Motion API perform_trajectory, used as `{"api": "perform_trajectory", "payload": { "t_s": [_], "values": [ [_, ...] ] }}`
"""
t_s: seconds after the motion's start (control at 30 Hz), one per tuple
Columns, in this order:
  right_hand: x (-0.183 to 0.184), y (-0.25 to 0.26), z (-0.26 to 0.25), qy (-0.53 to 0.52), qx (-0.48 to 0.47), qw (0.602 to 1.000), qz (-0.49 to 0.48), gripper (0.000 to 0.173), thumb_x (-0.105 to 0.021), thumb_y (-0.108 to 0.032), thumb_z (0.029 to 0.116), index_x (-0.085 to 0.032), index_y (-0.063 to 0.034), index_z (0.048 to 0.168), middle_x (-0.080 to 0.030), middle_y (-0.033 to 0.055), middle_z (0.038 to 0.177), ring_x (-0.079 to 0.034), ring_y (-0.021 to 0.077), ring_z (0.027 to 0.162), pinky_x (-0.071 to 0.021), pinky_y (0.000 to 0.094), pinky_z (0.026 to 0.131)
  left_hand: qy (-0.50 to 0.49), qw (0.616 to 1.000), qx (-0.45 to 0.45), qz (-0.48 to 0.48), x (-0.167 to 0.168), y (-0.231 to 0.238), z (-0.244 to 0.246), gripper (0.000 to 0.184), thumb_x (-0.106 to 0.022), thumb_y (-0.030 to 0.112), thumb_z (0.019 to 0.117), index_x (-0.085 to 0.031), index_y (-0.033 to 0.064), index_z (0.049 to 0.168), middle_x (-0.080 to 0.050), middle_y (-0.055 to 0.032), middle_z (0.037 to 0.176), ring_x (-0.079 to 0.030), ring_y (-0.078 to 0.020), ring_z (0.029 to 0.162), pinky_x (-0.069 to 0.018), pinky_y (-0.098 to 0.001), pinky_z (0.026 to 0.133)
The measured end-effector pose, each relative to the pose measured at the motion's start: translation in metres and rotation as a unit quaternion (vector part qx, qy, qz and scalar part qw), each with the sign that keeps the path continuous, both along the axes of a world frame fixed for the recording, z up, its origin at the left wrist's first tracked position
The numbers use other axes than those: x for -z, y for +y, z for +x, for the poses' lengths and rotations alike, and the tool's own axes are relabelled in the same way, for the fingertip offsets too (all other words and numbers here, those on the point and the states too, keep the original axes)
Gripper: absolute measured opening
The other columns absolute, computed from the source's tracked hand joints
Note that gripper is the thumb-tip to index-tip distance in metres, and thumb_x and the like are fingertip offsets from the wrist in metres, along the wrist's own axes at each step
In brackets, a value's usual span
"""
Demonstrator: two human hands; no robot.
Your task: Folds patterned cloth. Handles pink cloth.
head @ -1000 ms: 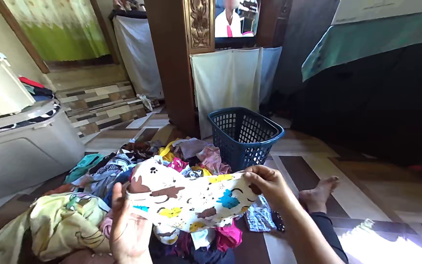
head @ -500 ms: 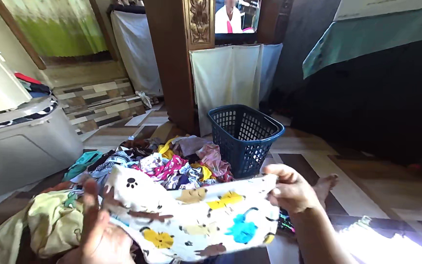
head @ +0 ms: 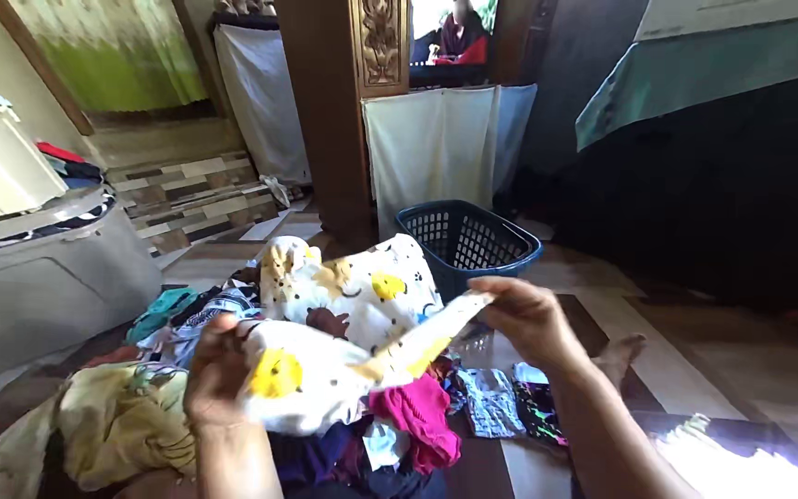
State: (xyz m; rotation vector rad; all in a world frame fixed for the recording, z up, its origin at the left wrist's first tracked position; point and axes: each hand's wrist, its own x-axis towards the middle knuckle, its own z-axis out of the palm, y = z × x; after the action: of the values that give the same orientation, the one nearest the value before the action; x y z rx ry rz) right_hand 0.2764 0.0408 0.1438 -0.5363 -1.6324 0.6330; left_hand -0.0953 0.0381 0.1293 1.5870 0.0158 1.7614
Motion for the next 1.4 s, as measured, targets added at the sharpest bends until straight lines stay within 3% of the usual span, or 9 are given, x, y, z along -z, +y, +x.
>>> {"api": "perform_trajectory", "payload": {
  "t_s": [0.07,0.23,0.33,0.47,0.6,0.9,1.07,1.27,1.4],
  "values": [
    [0.011,0.009,0.002,-0.08,0.114,0.99,-0.028,0.021,-0.064,0.002,0.0916,-0.072,0.0013,0.111,-0.075,0.0017,0.098,-0.069,0.0009,0.086,-0.0595,0.0219,0.081,-0.002,0.999,0.023,-0.03,-0.003,0.004,0.011,0.036,-0.059,0.01,0.0939,-0.073,0.0238,0.124,-0.074,0.0043,0.116,-0.07,-0.0061,0.102,-0.0588,-0.0248,0.088],
    [0.005,0.006,0.017,-0.096,0.214,0.972,0.008,0.019,-0.064,-0.002,0.0927,-0.072,0.0029,0.109,-0.076,0.0026,0.095,-0.07,-0.001,0.085,-0.0589,0.0192,0.082,0.018,0.989,-0.106,-0.102,-0.004,-0.007,0.011,0.033,-0.07,0.016,0.0925,-0.074,0.0272,0.123,-0.075,0.0066,0.111,-0.072,-0.0038,0.095,-0.0596,-0.021,0.083],
    [0.0,-0.003,0.018,-0.055,0.21,0.975,0.052,0.019,-0.062,-0.001,0.0917,-0.072,0.0011,0.108,-0.075,-0.0016,0.094,-0.07,-0.0015,0.084,-0.0594,0.0189,0.081,0.033,0.975,-0.188,-0.116,-0.012,-0.016,0.016,0.032,-0.071,0.012,0.0883,-0.076,0.0269,0.116,-0.076,0.0076,0.106,-0.071,-0.0031,0.092,-0.0594,-0.0205,0.081],
    [-0.005,-0.011,0.015,0.01,0.132,0.99,0.043,0.025,-0.061,-0.001,0.0951,-0.074,-0.0138,0.112,-0.076,-0.0101,0.097,-0.071,0.0002,0.086,-0.0603,0.0218,0.082,0.087,0.975,-0.2,-0.046,-0.019,-0.033,0.012,0.032,-0.072,0.022,0.0924,-0.074,0.0293,0.123,-0.074,0.0117,0.114,-0.07,-0.0001,0.098,-0.0579,-0.0174,0.084],
    [0.004,-0.002,0.008,-0.048,0.184,0.982,-0.021,0.018,-0.06,-0.001,0.0948,-0.069,0.0034,0.11,-0.073,-0.0025,0.09,-0.068,-0.0028,0.079,-0.0588,0.0174,0.077,0.118,0.952,-0.276,-0.06,-0.015,-0.034,0.015,0.033,-0.068,0.007,0.088,-0.076,0.0244,0.115,-0.074,0.0137,0.109,-0.069,0.001,0.093,-0.0572,-0.016,0.08],
    [0.006,-0.011,0.004,-0.108,0.2,0.974,0.0,0.02,-0.057,-0.003,0.0967,-0.07,0.0045,0.11,-0.074,0.0028,0.093,-0.069,-0.0015,0.081,-0.0589,0.0178,0.078,0.109,0.917,-0.37,-0.105,0.002,-0.03,0.019,0.028,-0.06,-0.008,0.0808,-0.071,0.0113,0.097,-0.074,0.0144,0.093,-0.067,0.0046,0.081,-0.0562,-0.0139,0.07],
    [0.004,-0.028,0.009,-0.127,0.181,0.975,0.027,0.018,-0.06,-0.005,0.0953,-0.072,0.0013,0.107,-0.075,-0.0003,0.091,-0.069,-0.0035,0.08,-0.0589,0.0161,0.078,0.097,0.937,-0.33,-0.062,0.002,-0.052,0.012,0.018,-0.063,0.019,0.0976,-0.074,0.0317,0.104,-0.071,0.023,0.095,-0.065,0.0091,0.084,-0.0544,-0.0104,0.075],
    [0.003,-0.038,0.007,-0.115,0.248,0.956,0.104,0.019,-0.058,-0.018,0.099,-0.069,-0.0035,0.099,-0.067,0.0016,0.099,-0.062,-0.0031,0.092,-0.0535,0.0138,0.083,0.122,0.948,-0.294,-0.009,-0.009,-0.078,0.005,0.021,-0.057,0.025,0.1032,-0.074,0.0323,0.114,-0.072,0.0235,0.105,-0.065,0.0113,0.093,-0.053,-0.0087,0.083],
    [0.018,-0.022,-0.003,-0.09,0.203,0.974,-0.039,0.024,-0.054,-0.018,0.0971,-0.065,0.0027,0.101,-0.064,0.0076,0.107,-0.062,0.0022,0.092,-0.0548,0.0206,0.078,0.117,0.924,-0.351,-0.096,-0.002,-0.056,0.008,0.023,-0.054,0.013,0.1026,-0.073,0.0265,0.102,-0.071,0.0237,0.095,-0.066,0.0097,0.086,-0.0554,-0.0122,0.077]
  ]
}}
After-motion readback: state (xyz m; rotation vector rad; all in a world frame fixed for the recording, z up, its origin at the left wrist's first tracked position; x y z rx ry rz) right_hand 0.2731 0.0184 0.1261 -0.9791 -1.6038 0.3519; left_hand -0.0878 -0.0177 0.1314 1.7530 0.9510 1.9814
